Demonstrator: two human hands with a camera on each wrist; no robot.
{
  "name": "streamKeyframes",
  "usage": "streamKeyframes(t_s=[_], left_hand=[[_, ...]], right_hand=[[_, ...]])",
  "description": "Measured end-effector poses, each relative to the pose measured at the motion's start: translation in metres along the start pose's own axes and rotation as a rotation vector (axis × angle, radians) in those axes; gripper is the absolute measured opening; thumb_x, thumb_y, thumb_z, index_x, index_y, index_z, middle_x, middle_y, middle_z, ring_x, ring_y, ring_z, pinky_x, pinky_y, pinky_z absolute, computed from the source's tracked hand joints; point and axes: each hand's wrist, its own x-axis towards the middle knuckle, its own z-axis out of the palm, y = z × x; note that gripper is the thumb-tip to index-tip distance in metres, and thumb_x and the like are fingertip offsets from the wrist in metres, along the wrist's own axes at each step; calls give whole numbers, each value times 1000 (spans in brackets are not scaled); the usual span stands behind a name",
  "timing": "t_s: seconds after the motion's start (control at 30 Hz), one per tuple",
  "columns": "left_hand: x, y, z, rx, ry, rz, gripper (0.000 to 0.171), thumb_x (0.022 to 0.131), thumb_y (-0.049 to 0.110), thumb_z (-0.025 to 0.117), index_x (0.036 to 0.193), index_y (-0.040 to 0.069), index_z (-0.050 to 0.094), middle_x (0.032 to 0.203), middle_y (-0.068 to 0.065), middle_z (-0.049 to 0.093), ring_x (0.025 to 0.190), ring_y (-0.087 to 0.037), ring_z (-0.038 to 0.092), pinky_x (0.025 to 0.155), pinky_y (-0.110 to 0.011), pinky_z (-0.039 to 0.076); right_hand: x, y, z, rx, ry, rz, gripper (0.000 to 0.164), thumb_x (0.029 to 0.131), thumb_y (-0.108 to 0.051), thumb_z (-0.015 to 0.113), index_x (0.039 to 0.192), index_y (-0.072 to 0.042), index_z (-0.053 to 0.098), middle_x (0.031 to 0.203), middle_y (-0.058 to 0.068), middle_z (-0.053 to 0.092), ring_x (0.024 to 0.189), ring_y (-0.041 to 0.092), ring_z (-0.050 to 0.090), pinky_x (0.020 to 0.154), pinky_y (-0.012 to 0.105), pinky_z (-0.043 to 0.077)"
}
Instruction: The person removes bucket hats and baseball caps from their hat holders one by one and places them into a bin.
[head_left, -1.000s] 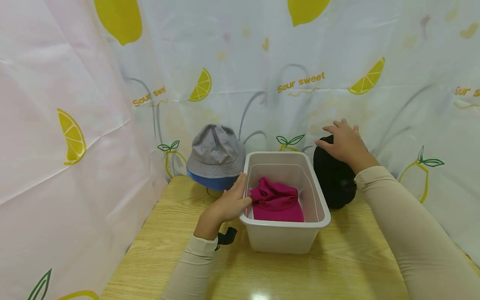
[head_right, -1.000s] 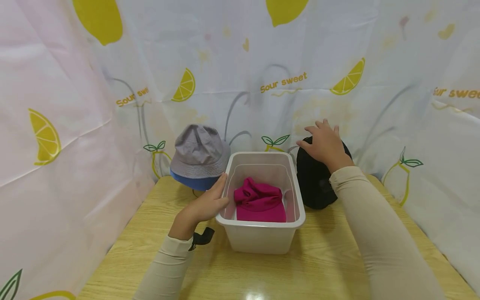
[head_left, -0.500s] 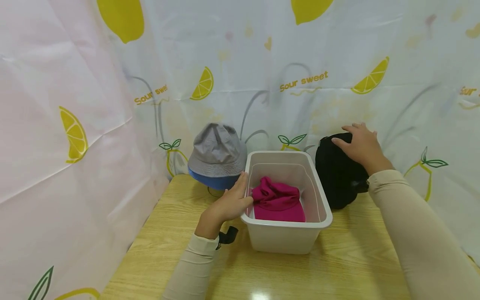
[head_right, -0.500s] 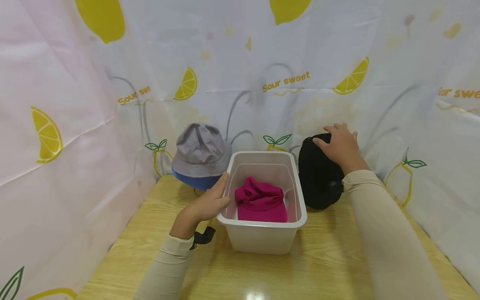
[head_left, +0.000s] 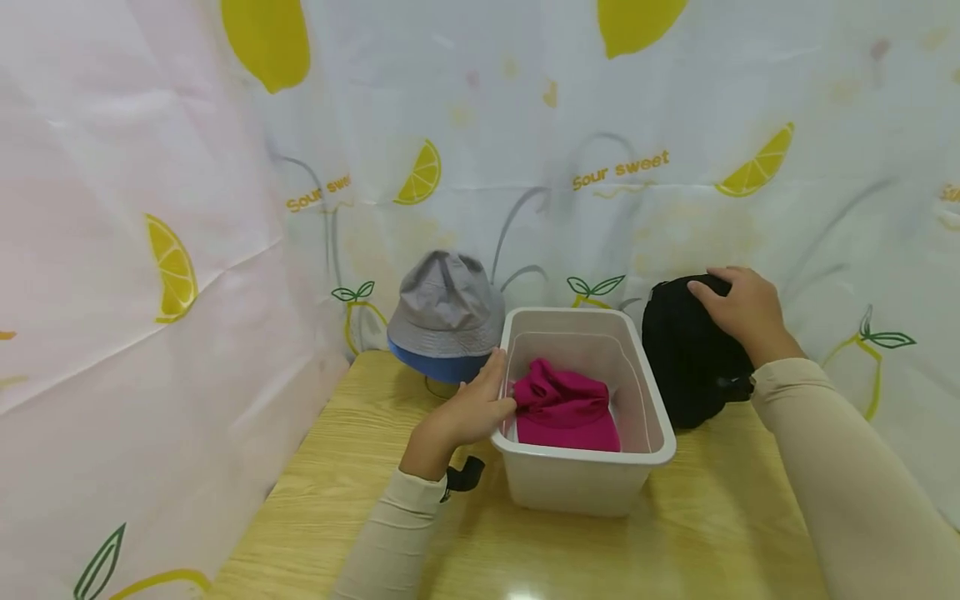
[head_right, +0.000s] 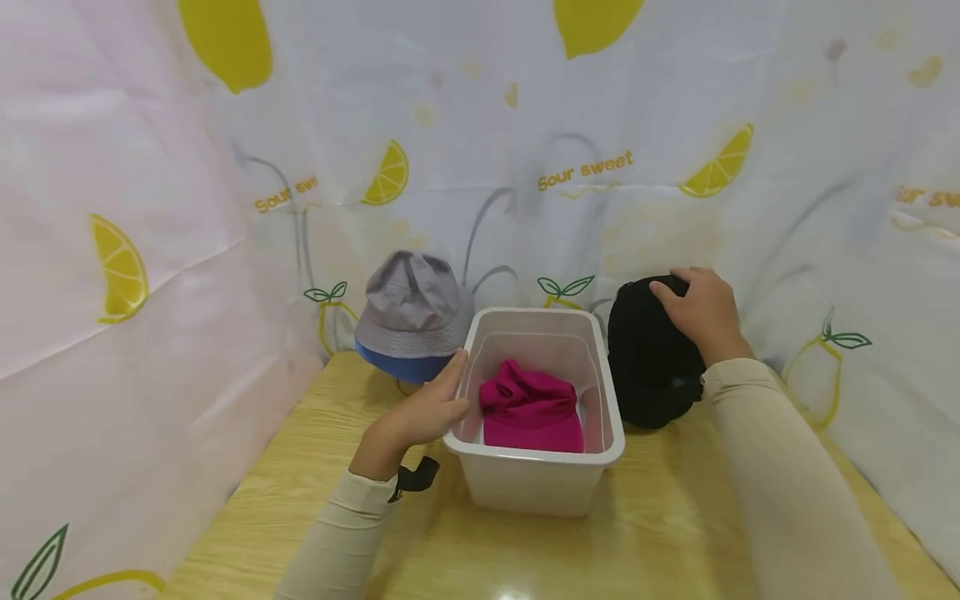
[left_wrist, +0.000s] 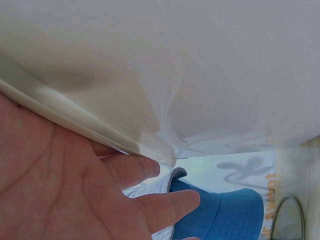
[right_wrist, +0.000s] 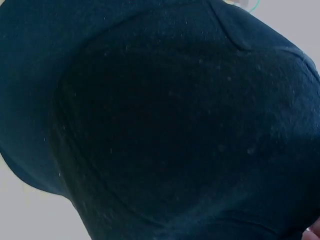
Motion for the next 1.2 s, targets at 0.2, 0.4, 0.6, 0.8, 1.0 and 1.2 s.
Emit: streamKeyframes(t_s=[0.2, 0.4, 0.6, 0.8, 1.0, 1.2], left_hand=[[3, -2, 4, 13, 13, -7, 88, 93, 30, 42, 167, 11, -2, 175, -10, -5, 162, -25, -4, 122, -71, -2], [0, -6, 5, 2, 18, -5, 88, 93, 30, 43, 168, 15, -1, 175, -8, -6, 162, -25, -4, 121, -72, -1], [2, -5, 5, -6, 32, 9, 89, 93, 29, 44, 168, 11, 0, 175, -11, -4, 162, -26, -3, 120, -74, -1], [3, -4, 4, -7, 28, 10, 89, 93, 29, 44, 168, 12, -1, 175, -11, -4, 162, -27, -3, 120, -74, -1], [2, -3, 3, 0, 24, 4, 89, 93, 29, 44, 168, 11, -1, 175, -11, -5, 162, -28, -3, 121, -72, -1], [1, -4, 4, 9, 12, -5, 87, 96, 29, 43, 167, 8, -2, 175, -10, -7, 162, -27, -4, 123, -70, -1]], right_hand=[[-6, -2, 2, 79, 33, 91, 73, 102, -56, 51, 150, -1, 53, 150, 33, 49, 139, 56, 40, 114, 67, 31], [-7, -3, 10, 116, 93, 148, 65, 101, -54, 54, 145, -7, 61, 146, 30, 55, 135, 55, 45, 112, 66, 34], [-2, -2, 11, 131, 143, 199, 59, 100, -54, 54, 138, -12, 67, 141, 26, 61, 132, 55, 47, 111, 64, 36], [0, -6, 8, 117, 170, 227, 49, 100, -47, 58, 134, -14, 71, 137, 23, 65, 130, 52, 51, 109, 61, 40], [1, -10, 7, 103, 171, 223, 46, 101, -44, 57, 131, -12, 73, 134, 23, 67, 129, 51, 53, 108, 61, 42], [0, -10, 7, 93, 109, 230, 55, 102, -50, 54, 139, -12, 67, 143, 25, 61, 133, 53, 48, 110, 64, 39]])
